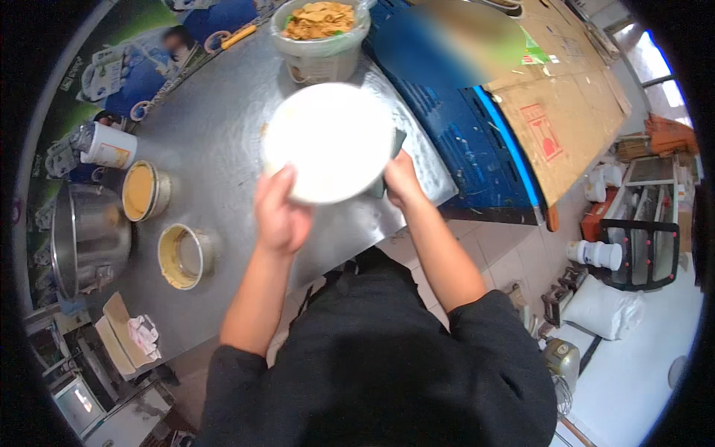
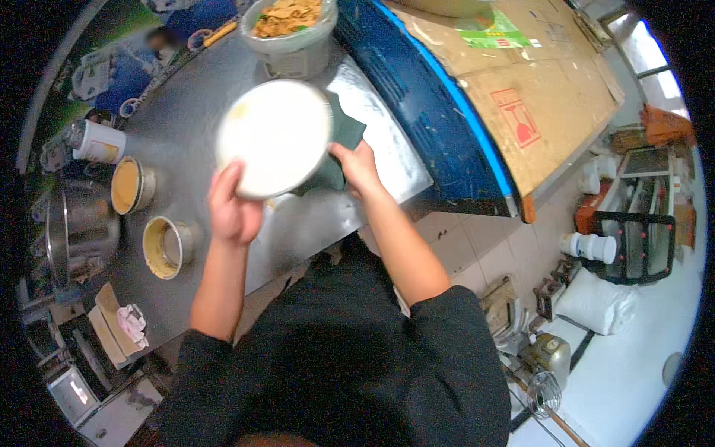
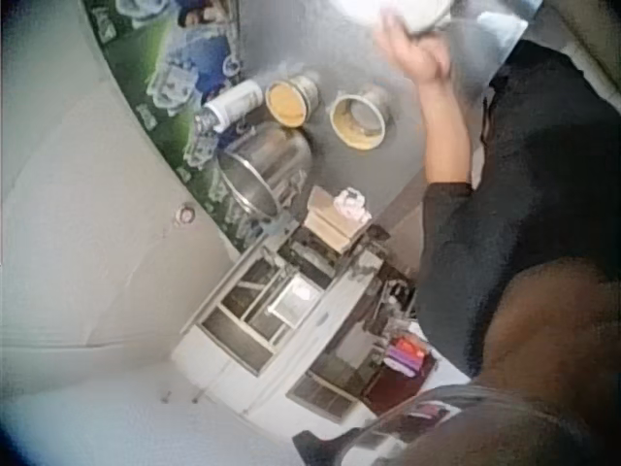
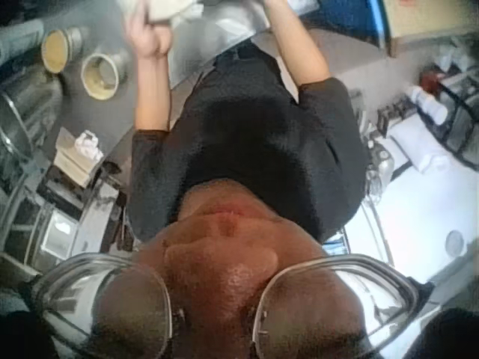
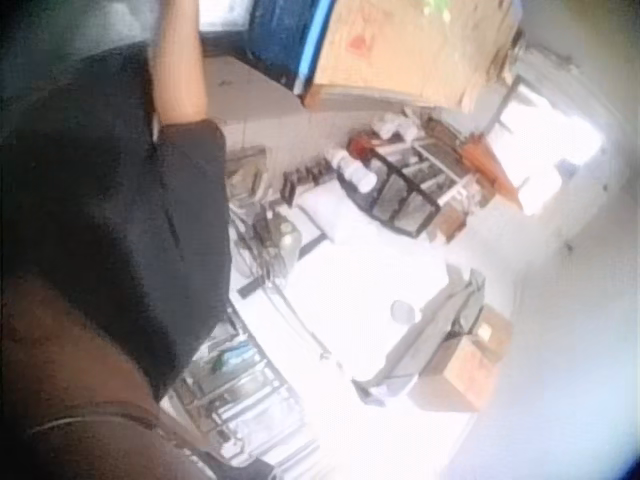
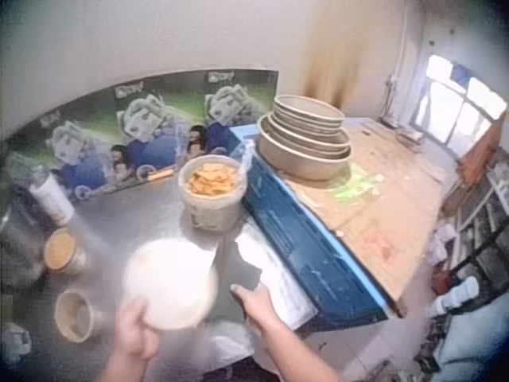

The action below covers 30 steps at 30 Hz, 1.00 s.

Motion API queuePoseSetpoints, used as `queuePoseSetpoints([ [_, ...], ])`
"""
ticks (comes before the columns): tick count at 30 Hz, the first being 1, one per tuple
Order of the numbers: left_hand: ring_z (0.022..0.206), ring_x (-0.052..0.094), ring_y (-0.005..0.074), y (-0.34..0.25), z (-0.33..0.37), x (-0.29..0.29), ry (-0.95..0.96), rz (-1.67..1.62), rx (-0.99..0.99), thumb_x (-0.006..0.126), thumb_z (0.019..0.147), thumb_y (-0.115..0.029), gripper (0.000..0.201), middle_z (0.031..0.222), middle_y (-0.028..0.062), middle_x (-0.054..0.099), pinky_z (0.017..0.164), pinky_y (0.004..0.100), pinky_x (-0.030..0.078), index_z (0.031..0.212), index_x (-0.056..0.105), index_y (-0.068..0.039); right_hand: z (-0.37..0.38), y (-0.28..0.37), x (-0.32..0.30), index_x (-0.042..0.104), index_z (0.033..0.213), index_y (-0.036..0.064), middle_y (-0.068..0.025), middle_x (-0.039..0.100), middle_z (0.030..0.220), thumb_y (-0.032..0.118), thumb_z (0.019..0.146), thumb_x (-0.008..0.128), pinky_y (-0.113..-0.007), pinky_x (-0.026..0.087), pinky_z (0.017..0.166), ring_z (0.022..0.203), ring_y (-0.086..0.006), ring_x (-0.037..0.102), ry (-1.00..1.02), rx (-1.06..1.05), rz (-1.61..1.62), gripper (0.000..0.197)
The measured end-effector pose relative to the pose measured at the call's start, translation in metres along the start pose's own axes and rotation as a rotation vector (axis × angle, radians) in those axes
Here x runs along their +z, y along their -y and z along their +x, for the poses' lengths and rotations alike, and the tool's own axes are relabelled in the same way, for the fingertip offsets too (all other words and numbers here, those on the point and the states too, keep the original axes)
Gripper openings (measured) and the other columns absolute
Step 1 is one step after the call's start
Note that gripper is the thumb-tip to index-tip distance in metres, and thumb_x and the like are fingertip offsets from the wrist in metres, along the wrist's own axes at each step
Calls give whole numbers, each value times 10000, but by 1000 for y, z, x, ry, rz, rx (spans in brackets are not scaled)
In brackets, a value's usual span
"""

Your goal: The person prepares cake tins by lining the bottoms with parchment paper circles and scraping excess batter from the inner sides using a flat scraper, then stacks the cleaned tins on a metal prep table.

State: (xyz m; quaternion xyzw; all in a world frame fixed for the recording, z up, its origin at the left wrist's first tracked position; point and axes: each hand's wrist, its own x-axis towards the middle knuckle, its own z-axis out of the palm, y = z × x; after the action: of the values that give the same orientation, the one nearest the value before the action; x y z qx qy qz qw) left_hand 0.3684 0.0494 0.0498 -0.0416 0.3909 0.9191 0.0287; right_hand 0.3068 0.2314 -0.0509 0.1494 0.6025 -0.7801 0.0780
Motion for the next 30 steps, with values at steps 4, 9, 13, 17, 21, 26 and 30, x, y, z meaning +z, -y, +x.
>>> queuePoseSetpoints([
  [4, 1089, 522, 269, 71, 63, 116, 367, -188, -303, 477, 852, -140, 414, 1155, 146, 549, 939, 484, 403, 1231, 424, 17, -10, -58, -49, 441, 1236, 1, -87, 532, 1152, 264, 848, 571, -295, 407, 848, 1042, -173, 486, -71, -107, 30, 487],
  [9, 940, 605, 269, 139, 113, 191, 463, 214, -390, 529, 816, -116, 373, 998, 174, 591, 757, 435, 517, 1145, 423, 25, -28, -70, -94, 375, 1282, 44, -98, 488, 1235, 295, 881, 547, -350, 443, 868, 1070, -217, 507, 61, 191, 129, 503],
  [13, 874, 594, 415, 138, 117, 197, 417, 1156, -105, 510, 840, -357, 545, 908, 312, 588, 788, 448, 474, 1045, 425, 141, -10, -81, -111, 409, 1237, 21, -137, 520, 1182, 250, 852, 575, -359, 436, 866, 1034, -237, 529, 96, 24, -147, 479],
  [17, 845, 609, 381, 119, 122, 170, 403, 1222, -23, 498, 849, -390, 495, 888, 261, 610, 760, 459, 471, 1032, 459, 69, 37, -63, -89, 479, 1140, -17, -168, 568, 1085, 176, 798, 606, -368, 440, 829, 960, -245, 560, 112, -174, -585, 413],
  [21, 770, 620, 324, 98, 91, 99, 278, 1009, 253, 502, 868, -299, 259, 852, 159, 630, 693, 429, 466, 966, 533, -62, 140, -47, -26, 542, 1015, -38, -146, 623, 863, 88, 697, 607, -331, 483, 658, 714, -210, 596, 18, -143, -798, 348],
  [26, 672, 574, 144, 54, 12, -47, -179, 872, 184, 512, 873, -103, 126, 772, 71, 596, 635, 274, 464, 954, 579, -34, 217, -33, 78, 521, 1078, -40, -220, 614, 982, 196, 659, 659, -367, 467, 810, 916, -308, 607, 573, -226, -1008, 500],
  [30, 1029, 538, 227, 34, -32, -164, -503, 1296, 251, 523, 853, -106, 239, 1106, 121, 555, 852, 320, 437, 1079, 565, -43, 144, -29, 158, 456, 1131, -39, -260, 596, 993, 195, 705, 616, -384, 449, 850, 957, -363, 581, 1037, -321, -1273, 512],
])
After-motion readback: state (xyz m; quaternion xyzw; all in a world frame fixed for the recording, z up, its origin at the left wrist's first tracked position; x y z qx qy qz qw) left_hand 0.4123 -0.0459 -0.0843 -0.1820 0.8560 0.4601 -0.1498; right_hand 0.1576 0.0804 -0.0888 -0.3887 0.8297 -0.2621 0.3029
